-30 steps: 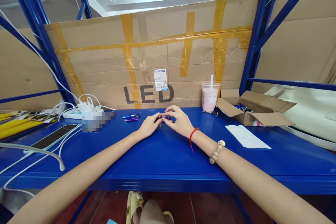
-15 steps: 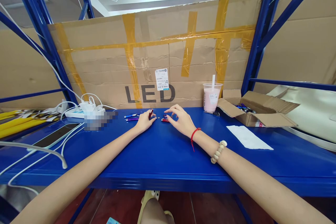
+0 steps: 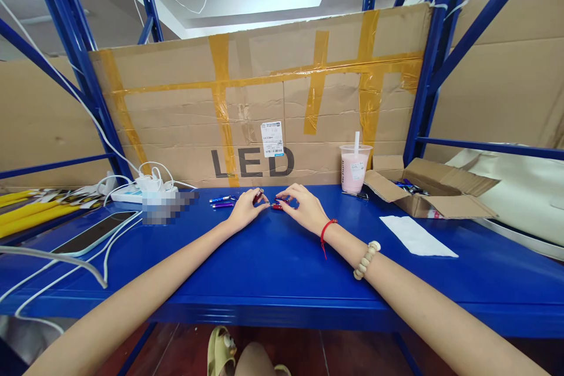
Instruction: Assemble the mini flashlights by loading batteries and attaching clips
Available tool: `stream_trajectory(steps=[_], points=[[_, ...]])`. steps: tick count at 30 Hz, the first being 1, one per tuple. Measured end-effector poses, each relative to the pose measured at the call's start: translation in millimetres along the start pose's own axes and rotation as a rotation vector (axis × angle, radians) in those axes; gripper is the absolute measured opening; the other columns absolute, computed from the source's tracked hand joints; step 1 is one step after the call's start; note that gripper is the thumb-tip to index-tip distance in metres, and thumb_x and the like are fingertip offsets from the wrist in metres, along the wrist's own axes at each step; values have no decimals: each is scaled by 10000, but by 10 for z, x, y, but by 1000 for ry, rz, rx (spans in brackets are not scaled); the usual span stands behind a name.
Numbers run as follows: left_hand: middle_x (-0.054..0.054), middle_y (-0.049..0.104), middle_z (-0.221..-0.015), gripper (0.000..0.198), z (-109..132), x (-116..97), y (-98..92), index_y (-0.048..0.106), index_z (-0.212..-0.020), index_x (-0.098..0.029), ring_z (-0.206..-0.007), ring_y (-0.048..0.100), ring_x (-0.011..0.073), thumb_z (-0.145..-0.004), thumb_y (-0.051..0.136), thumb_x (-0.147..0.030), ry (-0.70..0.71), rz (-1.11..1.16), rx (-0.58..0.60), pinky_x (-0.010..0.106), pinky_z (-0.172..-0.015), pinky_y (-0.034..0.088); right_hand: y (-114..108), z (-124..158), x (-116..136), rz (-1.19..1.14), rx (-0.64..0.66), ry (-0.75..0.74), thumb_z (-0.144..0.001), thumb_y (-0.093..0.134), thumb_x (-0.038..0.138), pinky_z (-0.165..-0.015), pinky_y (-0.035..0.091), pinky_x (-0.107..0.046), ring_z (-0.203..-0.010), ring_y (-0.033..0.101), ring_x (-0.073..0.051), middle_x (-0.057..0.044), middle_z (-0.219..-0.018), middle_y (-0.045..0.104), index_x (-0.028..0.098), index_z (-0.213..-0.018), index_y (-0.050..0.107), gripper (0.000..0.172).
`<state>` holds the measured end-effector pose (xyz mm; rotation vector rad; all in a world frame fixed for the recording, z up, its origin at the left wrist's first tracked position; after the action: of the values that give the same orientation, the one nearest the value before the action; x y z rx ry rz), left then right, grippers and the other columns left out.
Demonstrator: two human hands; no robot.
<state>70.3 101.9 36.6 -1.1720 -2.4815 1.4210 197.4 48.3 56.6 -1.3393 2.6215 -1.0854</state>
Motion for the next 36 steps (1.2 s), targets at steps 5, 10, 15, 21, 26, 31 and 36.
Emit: stream_trajectory(steps=[5,10,15,21,26,31,36], points=[[-10,524,-701,158,76,-401,-118,434,-669,-185,-719,481,157,-772,552,-168,210,46,-127,275,-686,379,94,9,-90,-54,82,103,-806,537,361,-722,455,-310,-835,581,-194,-48,-901,661,215,-999,646,266],[-17,508,-668,199,166,-651,-182,387,-660,-193,-670,449,147,-798,530,-197,359,118,-183,278,-680,376,225,42,-132,-316,206,227,-872,359,465,-752,432,-305,-830,584,-202,-51,-840,676,161,-893,683,445],[-4,542,-691,212,199,-700,-206,397,-661,-193,-646,436,144,-816,537,-229,429,144,-195,277,-646,374,293,53,-191,-471,243,296,-815,376,575,-689,413,-284,-703,554,-168,-32,-692,638,123,-781,693,553],[-7,567,-717,174,194,-676,-194,429,-689,-194,-644,429,140,-828,528,-232,401,155,-185,268,-643,384,328,68,-296,-562,228,373,-753,490,574,-664,405,-260,-693,539,-141,-32,-732,641,137,-835,700,492],[-3,558,-735,131,177,-638,-160,459,-721,-199,-688,467,144,-830,526,-228,331,116,-133,267,-691,402,314,81,-337,-566,207,407,-733,541,540,-659,421,-261,-673,548,-132,-29,-721,652,147,-863,699,443],[18,555,-842,121,158,-609,-127,437,-754,-200,-742,493,148,-817,529,-245,307,123,-99,276,-715,413,296,96,-365,-616,155,460,-661,639,495,-686,462,-276,-699,605,-142,-47,-783,692,148,-806,672,377],[-1,505,-846,251,127,-502,-74,401,-812,-206,-737,498,144,-753,604,-342,207,130,-74,252,-647,413,195,87,-405,-549,63,472,-595,710,434,-687,491,-299,-695,640,-171,-65,-754,705,143,-744,654,332]])
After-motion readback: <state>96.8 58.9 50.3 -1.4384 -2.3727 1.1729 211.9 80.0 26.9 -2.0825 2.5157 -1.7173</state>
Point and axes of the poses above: each hand's wrist, its own z-axis away from the middle knuckle, its own y-axis out of the palm, x = y × z, the point moved 9 cm from there along -z, towards the middle knuckle
